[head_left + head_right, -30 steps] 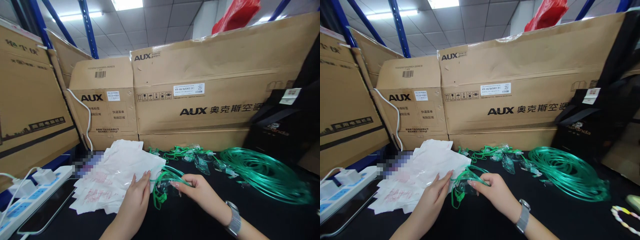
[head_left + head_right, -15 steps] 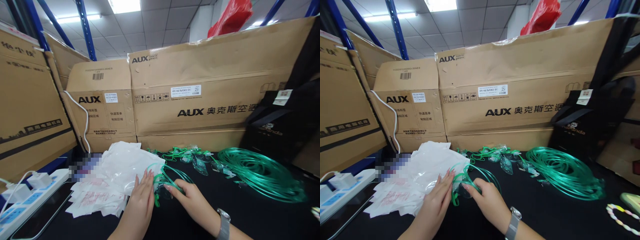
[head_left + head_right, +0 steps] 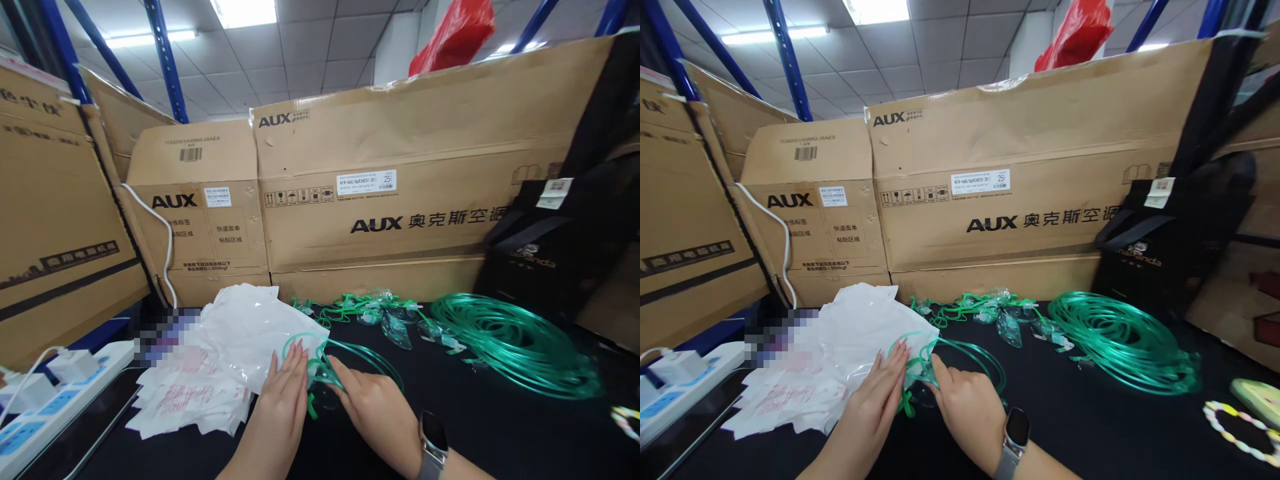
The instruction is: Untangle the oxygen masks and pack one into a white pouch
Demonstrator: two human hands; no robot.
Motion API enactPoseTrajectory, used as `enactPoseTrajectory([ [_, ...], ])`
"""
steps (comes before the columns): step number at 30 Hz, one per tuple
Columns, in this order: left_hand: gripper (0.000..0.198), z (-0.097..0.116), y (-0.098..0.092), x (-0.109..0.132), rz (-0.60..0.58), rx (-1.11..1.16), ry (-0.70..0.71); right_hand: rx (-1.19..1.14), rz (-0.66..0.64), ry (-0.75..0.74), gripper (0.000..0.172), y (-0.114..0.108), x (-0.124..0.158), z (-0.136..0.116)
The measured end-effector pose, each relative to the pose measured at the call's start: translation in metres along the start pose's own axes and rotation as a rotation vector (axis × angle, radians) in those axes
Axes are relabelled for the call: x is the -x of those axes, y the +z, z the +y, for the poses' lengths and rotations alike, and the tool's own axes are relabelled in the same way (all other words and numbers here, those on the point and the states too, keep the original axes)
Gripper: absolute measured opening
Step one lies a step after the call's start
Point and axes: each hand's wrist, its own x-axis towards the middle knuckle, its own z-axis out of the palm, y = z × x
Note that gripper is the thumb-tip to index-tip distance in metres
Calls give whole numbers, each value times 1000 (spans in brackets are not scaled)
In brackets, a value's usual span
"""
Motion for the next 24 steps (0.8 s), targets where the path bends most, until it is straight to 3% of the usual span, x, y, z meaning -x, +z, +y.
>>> enactPoseTrajectory([
  [3,49,2,3,-1,-34,-62,40,31,-69,28,32,1,0,-8],
  [6,47,6,4,-2,-86,-124,115,-110,-122,151,32,3,-2,-15],
  [13,45,16,9,-4,-63,-191,159,-1003,-39,535,32,8,-13,-9],
  [17,45,17,12,-4,-82,-169,120,-986,9,397,40,12,-6,-22],
  [21,39,16,13,-4,-155,-202,138,-852,-97,160,53,19,2,-33],
  [24,38,15,13,-4,-209,-289,148,-889,-170,68,56,13,1,-24],
])
